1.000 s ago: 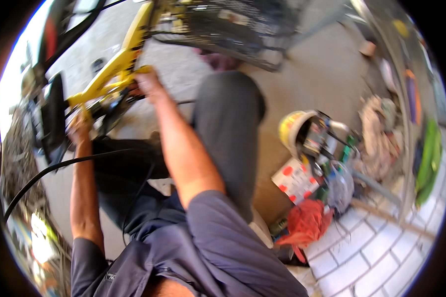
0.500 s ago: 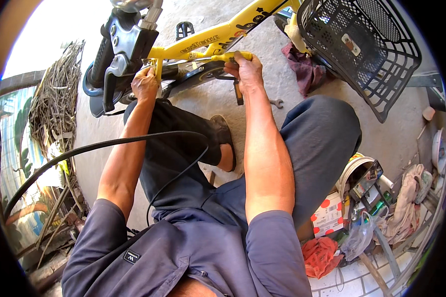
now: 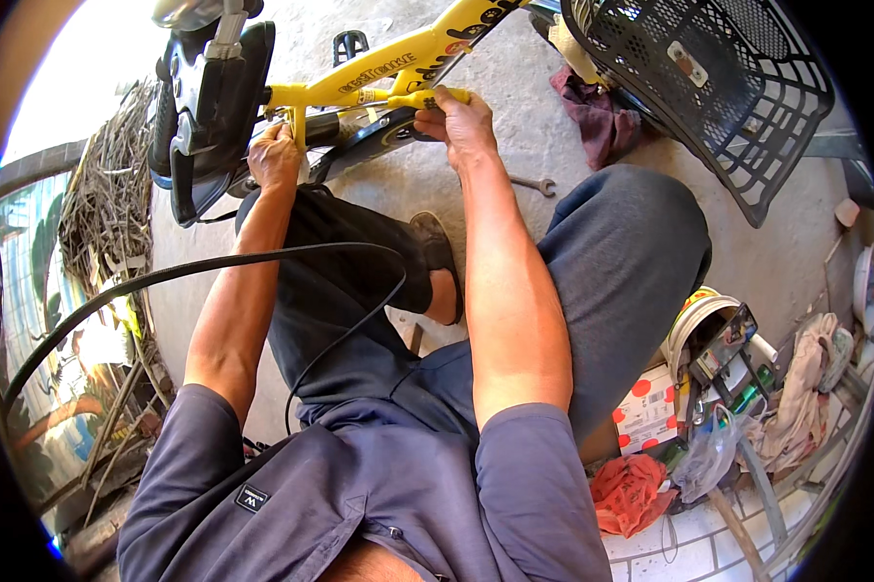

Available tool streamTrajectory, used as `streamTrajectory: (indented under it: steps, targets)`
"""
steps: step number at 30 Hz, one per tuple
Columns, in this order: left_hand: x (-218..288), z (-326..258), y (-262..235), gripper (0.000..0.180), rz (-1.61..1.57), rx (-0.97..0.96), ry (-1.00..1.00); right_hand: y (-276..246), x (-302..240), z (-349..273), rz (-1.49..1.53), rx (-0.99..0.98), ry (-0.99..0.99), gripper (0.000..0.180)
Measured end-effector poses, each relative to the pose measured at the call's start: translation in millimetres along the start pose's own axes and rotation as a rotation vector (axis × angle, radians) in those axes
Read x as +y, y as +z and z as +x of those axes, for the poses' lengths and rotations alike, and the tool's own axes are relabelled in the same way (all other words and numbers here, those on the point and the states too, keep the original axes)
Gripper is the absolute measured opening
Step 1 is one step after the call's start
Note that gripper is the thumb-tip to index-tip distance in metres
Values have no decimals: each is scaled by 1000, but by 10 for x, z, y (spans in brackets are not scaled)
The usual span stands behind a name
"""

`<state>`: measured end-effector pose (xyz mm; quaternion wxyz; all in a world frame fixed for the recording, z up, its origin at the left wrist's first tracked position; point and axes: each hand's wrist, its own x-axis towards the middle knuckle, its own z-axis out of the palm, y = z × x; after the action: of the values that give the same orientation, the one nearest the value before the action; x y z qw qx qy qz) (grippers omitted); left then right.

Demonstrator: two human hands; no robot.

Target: The person sits on the floor and uses a screwdriver to tighten bolts on the frame of a yellow bicycle. They adjust the handlebars and the seat post, ensuring the components are secure.

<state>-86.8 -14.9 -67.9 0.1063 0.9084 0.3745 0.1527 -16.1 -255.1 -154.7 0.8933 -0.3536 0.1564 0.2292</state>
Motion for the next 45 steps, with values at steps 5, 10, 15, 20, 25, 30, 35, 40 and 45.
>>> streamTrajectory:
  steps: [5,10,15,20,25,30,35,40,45]
  targets:
    - [-19,34,22,29,14,-13,13,-43,-20,42,33,11,-16,22]
    - [-71,67,55,29,27,-4,3,-4,0,25,-22,-8,27,19]
    - [-2,-14,35,29,-43,27,83,-71,-29,55,45,13,20,22]
    - [-125,66,143,31,48,145,199,-42,28,41,14,16,17,23]
    - [-208,52,171,31,98,126,240,-26,23,19,15,7,29,23]
    - [-149,-49,89,28,-64,102,226,-98,27,67,36,6,30,21]
    - [-108,-94,12,33,-240,203,387,-65,41,56,27,17,52,19]
    - [-151,-58,15,36,-189,199,411,-39,23,34,-15,35,43,20]
    - [-137,-64,74,33,-374,220,439,-22,56,28,-109,128,22,28]
